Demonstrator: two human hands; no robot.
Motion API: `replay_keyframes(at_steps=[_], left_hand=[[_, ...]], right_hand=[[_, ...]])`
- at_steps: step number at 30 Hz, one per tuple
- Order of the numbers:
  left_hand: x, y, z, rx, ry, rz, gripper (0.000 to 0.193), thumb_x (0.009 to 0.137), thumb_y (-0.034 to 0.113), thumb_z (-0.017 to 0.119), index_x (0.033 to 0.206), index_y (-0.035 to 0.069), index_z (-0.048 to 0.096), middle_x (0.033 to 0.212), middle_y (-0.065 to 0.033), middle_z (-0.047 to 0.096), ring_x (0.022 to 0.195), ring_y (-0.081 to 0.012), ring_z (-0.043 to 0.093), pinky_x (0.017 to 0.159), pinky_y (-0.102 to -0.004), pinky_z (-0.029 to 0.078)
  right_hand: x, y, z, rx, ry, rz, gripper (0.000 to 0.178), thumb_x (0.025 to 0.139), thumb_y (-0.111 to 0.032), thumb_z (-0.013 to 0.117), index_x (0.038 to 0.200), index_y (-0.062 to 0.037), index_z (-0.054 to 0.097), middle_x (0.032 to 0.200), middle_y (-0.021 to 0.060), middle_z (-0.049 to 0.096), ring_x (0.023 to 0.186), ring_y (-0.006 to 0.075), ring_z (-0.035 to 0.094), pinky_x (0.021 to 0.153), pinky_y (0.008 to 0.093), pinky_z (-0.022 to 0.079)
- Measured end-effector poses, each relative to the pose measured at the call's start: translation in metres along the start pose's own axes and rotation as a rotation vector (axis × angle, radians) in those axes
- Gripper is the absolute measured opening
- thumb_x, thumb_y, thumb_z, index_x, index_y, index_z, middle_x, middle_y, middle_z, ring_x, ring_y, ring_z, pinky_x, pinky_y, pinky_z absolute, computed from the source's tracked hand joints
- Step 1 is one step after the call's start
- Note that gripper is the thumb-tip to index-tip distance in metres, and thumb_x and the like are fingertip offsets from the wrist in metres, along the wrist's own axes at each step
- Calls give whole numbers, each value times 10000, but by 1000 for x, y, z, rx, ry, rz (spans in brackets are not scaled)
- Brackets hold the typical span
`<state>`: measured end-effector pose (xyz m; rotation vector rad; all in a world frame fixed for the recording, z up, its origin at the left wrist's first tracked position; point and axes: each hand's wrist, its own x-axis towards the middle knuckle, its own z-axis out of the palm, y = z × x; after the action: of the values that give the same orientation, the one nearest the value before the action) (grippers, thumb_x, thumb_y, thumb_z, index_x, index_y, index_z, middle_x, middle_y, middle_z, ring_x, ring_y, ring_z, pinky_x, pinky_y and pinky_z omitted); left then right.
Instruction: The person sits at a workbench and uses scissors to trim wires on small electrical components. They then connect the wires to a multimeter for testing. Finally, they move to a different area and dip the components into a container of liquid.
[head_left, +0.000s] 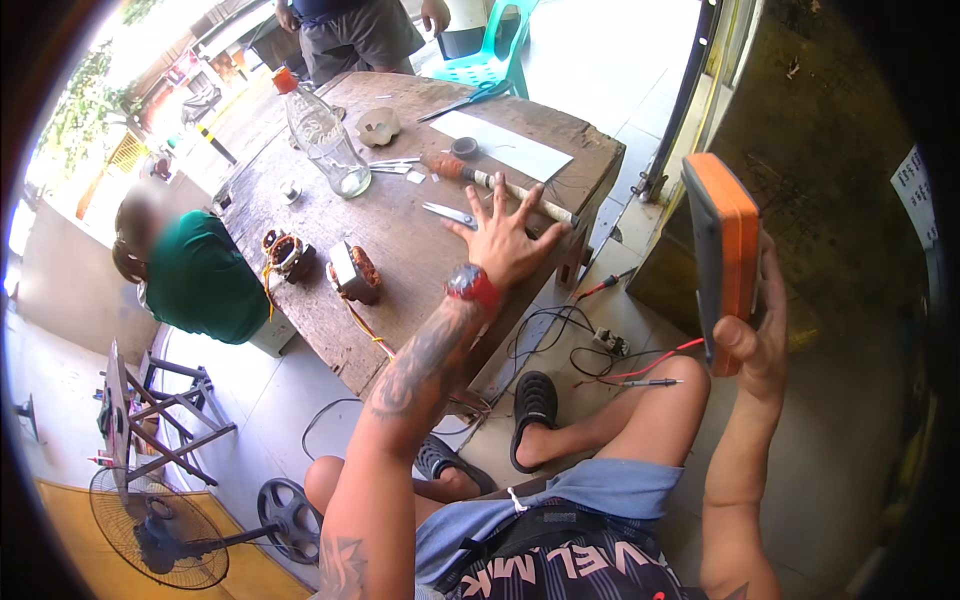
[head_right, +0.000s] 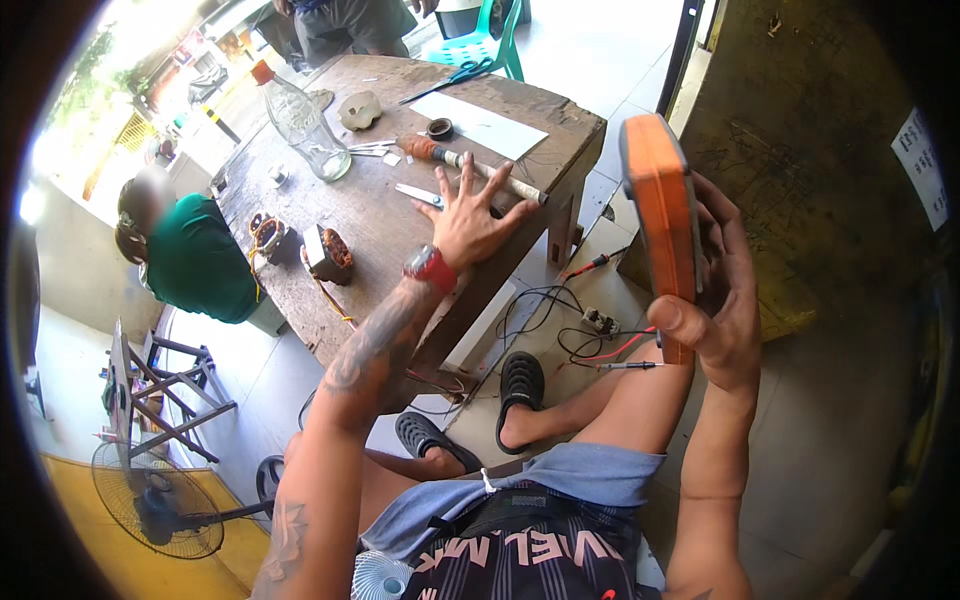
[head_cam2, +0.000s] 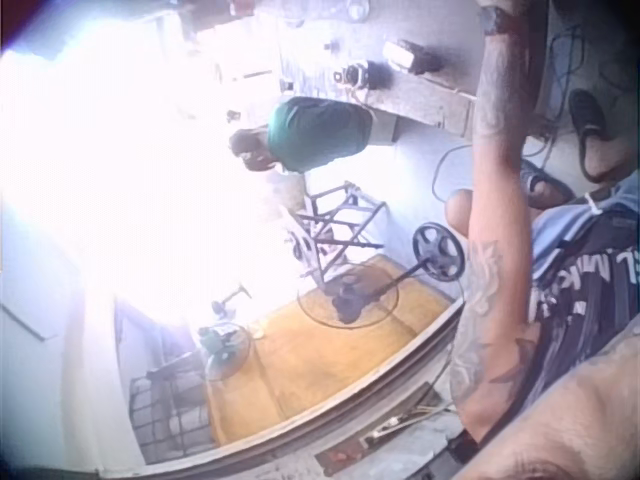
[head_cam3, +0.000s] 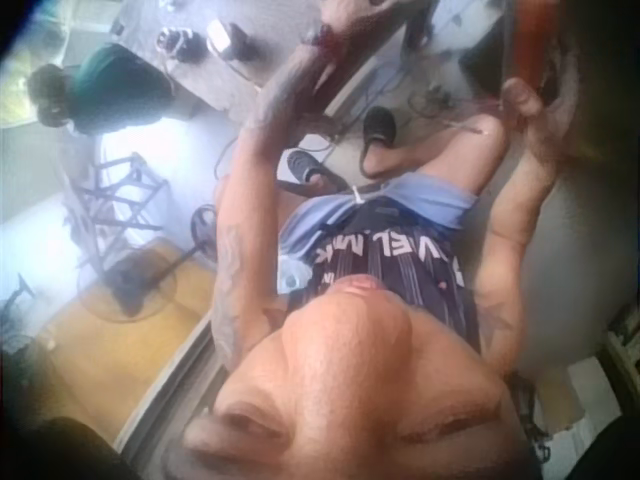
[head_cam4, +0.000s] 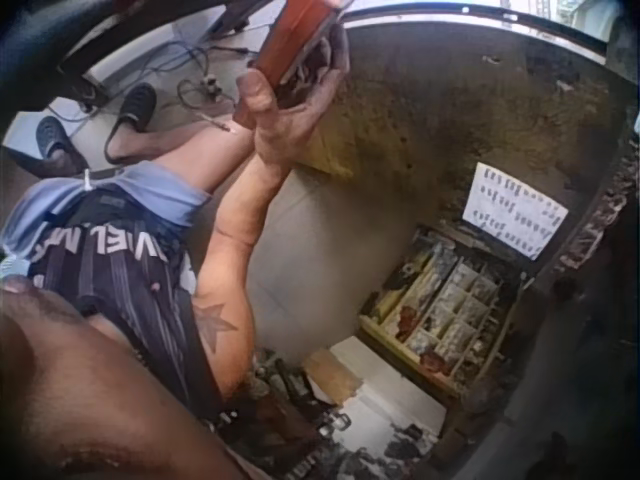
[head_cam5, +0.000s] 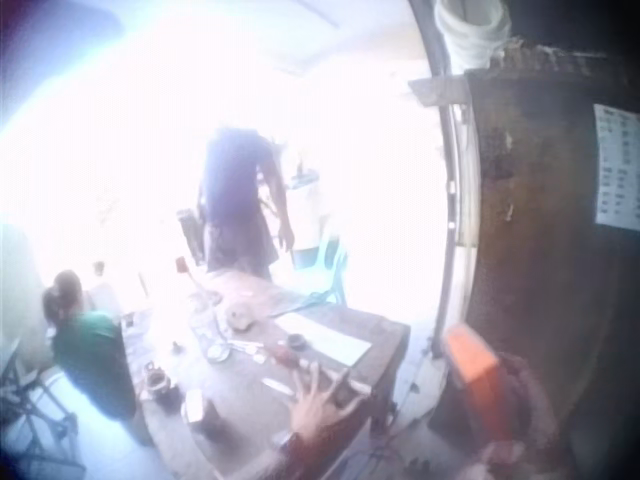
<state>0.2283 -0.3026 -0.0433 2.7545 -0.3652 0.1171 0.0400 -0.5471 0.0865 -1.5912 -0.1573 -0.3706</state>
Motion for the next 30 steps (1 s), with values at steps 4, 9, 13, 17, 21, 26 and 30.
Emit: replay_keyframes(at_steps=[4,9,13,17,21,26,30], left_hand=[[52,-20,-2,46,36,15,971,826,932,441,1549,286,481,1723,-207,141,1544,-575,70,1094,-871,83],[105,-50,-27,146,27,-108,1160,741,1031,329,1531,202,513,1730,-213,93,1582,-486,23,1103,-862,-13],[36,9,-30,-610,168,241,909,972,811,281,1594,157,394,1550,-243,388,1459,-438,308,1168,-641,177],[-158,93,-9,-1779,-354,159,893,1023,741,317,1613,71,318,1339,-165,610,1299,-270,542,1143,-382,350],[-249,98,-4,-1726,-373,-135,431,1128,365,483,1323,-13,552,1057,-34,589,1051,-103,564,959,-272,453],[-333,61,-22,-1334,-284,-178,296,1130,275,493,1213,-4,552,1038,-49,613,998,-118,590,883,-277,488],[-392,43,-64,-1089,-302,-319,311,1113,259,528,1265,-12,534,954,-97,629,925,-166,630,836,-327,515]], right_hand=[[-1,2,-8,6,23,21,1220,646,-526,942,1557,22,343,1449,196,497,1387,293,487,1184,412,344],[3,-3,8,-75,2,59,1286,621,-542,967,1563,34,309,1435,202,499,1362,294,503,1140,399,402],[15,-20,37,-9,-101,88,1348,614,-579,963,1571,38,242,1364,194,547,1267,269,561,1071,388,455],[57,-31,77,34,-187,-183,1208,708,-557,913,1539,41,272,1301,205,594,1211,261,600,1003,384,504],[110,-32,132,-185,-213,-391,1082,789,-682,788,1481,47,389,1332,259,546,1208,254,597,960,385,538],[151,5,217,-531,116,-559,1156,699,-728,844,1465,-23,340,1223,346,505,1196,484,537,925,586,531],[150,58,245,-849,-221,-70,1296,569,-791,850,1559,-124,347,1414,348,441,1399,494,416,1044,588,480]])
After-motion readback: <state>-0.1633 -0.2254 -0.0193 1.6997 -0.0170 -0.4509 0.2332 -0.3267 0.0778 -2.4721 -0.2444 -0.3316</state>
